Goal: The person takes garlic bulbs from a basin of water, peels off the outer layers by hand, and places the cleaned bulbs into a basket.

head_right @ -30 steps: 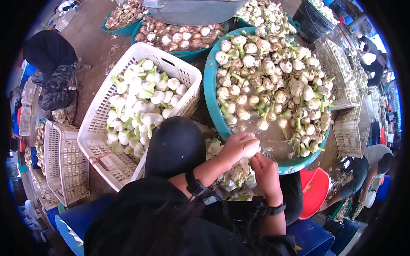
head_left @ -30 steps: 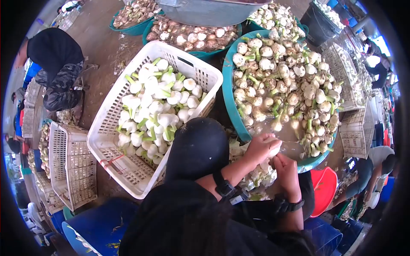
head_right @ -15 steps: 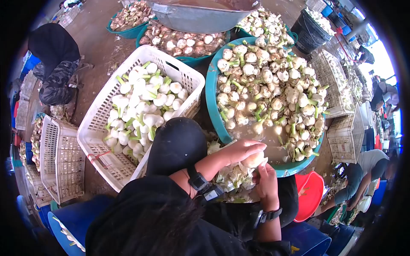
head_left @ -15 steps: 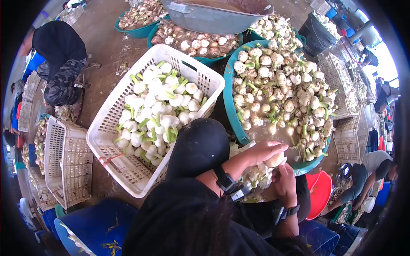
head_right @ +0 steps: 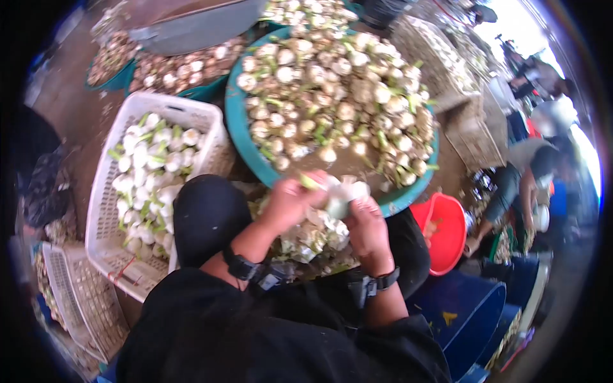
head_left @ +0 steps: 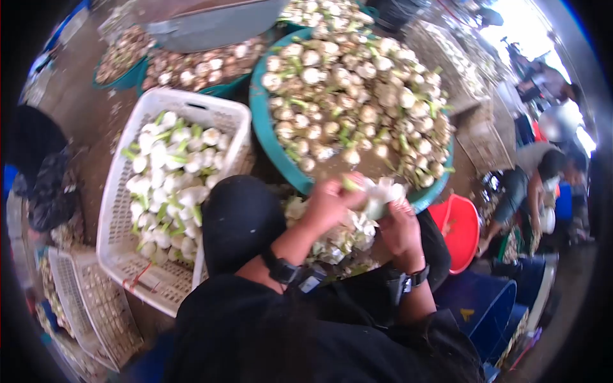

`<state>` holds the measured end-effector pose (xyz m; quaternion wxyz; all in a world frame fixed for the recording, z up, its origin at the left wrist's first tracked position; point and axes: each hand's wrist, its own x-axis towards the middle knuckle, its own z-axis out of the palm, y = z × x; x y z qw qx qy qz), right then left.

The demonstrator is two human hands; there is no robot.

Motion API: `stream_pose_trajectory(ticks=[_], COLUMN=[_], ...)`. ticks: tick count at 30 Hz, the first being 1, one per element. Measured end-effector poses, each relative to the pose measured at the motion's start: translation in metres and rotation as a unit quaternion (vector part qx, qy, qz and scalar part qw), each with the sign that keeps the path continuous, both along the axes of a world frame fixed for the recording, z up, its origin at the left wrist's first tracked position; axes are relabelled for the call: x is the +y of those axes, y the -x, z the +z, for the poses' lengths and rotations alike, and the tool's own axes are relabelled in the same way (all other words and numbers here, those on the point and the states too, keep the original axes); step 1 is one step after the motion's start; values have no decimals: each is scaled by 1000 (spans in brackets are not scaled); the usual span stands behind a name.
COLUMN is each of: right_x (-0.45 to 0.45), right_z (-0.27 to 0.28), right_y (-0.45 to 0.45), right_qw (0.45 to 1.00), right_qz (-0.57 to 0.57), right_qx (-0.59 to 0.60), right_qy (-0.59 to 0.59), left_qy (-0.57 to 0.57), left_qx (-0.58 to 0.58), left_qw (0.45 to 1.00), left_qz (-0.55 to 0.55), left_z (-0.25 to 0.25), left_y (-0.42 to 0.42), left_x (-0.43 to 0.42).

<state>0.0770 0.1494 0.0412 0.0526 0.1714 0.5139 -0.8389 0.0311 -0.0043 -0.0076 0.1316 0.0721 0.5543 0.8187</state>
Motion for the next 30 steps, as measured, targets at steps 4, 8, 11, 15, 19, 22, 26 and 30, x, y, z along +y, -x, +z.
stream_pose_trajectory(ticks=[4,8,11,15,19,22,26,30], right_x=[5,32,48,53,51,17,37,29], right_z=[19,38,46,35,12,-22,-104,-208], right_y=[-42,-46,-41,-34,-28,-4,122,191], right_qw=[895,983,961,930,987,812,864,561], right_qz=[147,-84,-187,-171,153,282,147,340], right_qx=[202,160,198,235,45,160,42,191], right_qy=[-370,-11,57,225,-27,-486,-479,-730], left_qy=[-272,-272,-281,-278,-501,-534,-468,-195], left_qx=[-340,-407,-433,-451,-324,-130,-194,-338], left_qw=[898,867,852,827,781,785,780,865], left_qz=[63,90,86,190,186,285,367,316], left_z=[4,-14,25,46,55,80,82,20], left_y=[11,21,23,27,27,18,26,31], left_x=[-14,-28,-27,-39,-93,-137,-89,-41])
